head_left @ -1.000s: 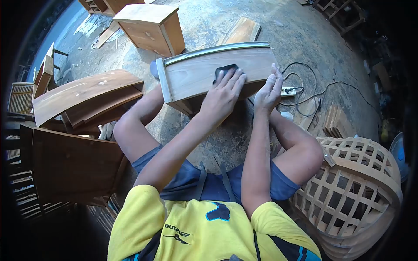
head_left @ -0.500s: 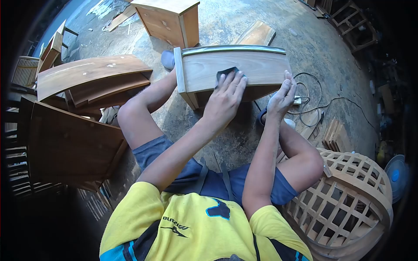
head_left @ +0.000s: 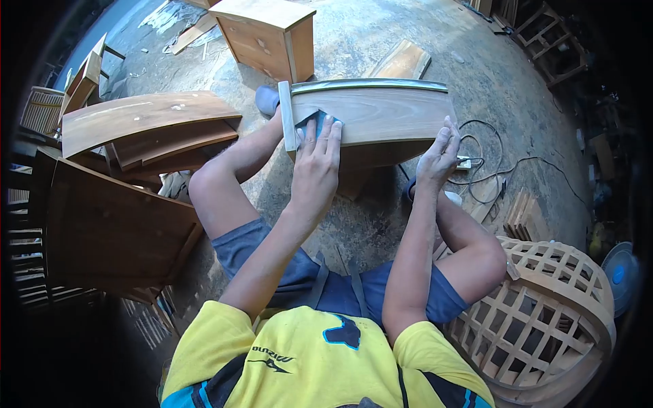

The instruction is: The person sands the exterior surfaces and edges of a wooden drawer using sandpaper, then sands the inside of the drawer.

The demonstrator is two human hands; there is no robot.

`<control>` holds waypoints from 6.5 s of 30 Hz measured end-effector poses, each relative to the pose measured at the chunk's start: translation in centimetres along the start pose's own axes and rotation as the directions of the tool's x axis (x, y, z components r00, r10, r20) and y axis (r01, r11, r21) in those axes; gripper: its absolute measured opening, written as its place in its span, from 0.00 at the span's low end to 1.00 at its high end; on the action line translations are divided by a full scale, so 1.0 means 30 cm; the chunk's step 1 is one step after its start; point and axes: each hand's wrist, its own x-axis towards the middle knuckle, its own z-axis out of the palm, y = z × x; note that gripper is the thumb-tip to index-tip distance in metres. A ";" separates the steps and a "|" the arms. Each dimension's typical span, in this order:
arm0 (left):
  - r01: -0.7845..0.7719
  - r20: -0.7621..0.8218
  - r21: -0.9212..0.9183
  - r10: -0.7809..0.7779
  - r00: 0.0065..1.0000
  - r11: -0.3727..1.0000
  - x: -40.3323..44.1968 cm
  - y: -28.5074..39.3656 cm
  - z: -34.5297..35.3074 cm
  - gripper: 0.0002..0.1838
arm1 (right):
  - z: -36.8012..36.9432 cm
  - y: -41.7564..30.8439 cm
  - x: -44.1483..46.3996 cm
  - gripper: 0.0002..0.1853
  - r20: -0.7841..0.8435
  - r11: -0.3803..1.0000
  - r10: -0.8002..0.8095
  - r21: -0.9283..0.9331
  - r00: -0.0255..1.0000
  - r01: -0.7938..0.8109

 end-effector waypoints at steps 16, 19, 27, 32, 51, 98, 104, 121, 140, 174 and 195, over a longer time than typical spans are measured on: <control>0.115 0.054 -0.986 -0.430 0.901 0.117 -0.019 -0.040 -0.143 0.21 | 0.038 -0.509 -0.244 0.13 0.473 0.628 0.299 0.556 0.829 -0.544; 0.106 -0.151 -0.897 -0.523 0.839 0.429 0.028 -0.250 -0.128 0.24 | 0.089 -0.496 -0.204 0.11 0.316 0.945 0.112 0.259 0.942 -0.199; 0.099 0.030 -0.979 -0.352 0.936 0.180 0.194 -0.372 0.115 0.21 | 0.288 -0.560 -0.256 0.11 0.573 0.999 -0.048 0.020 0.818 0.045; 0.111 0.075 -0.990 -0.362 0.929 0.082 0.189 -0.405 0.156 0.21 | 0.012 -0.508 -0.273 0.07 0.601 0.995 -0.069 0.101 0.796 0.010; 0.114 0.046 -0.979 -0.362 0.931 0.171 0.196 -0.397 0.126 0.22 | -0.068 -0.107 -0.030 0.16 0.182 0.867 -0.404 -0.236 0.896 0.439; 0.224 0.071 -0.665 -0.239 0.968 0.713 0.416 -0.613 0.188 0.52 | 0.749 0.479 -0.377 0.20 0.703 0.676 0.167 -0.592 0.691 0.438; 0.247 0.101 -0.705 -0.251 0.963 0.664 0.406 -0.590 0.173 0.50 | 0.679 0.581 -0.440 0.16 0.745 0.826 -0.293 -0.119 0.600 0.551; 0.243 0.092 -0.689 -0.251 0.964 0.682 0.391 -0.586 0.178 0.51 | 0.602 0.640 -0.319 0.19 0.835 0.965 0.259 -0.244 0.486 -0.095; 0.230 0.075 -0.690 -0.249 0.966 0.686 0.381 -0.581 0.184 0.49 | 0.759 0.364 -0.434 0.19 0.924 0.997 -0.018 -0.009 0.383 0.070; 0.196 0.023 -0.661 -0.241 0.970 0.724 0.380 -0.582 0.188 0.53 | 0.733 0.449 -0.401 0.15 0.837 0.733 -0.450 0.147 0.311 0.664; 0.227 0.034 -0.643 -0.269 0.963 0.731 0.376 -0.592 0.193 0.54 | 0.766 0.557 -0.262 0.15 0.867 0.454 -0.488 0.155 0.099 0.878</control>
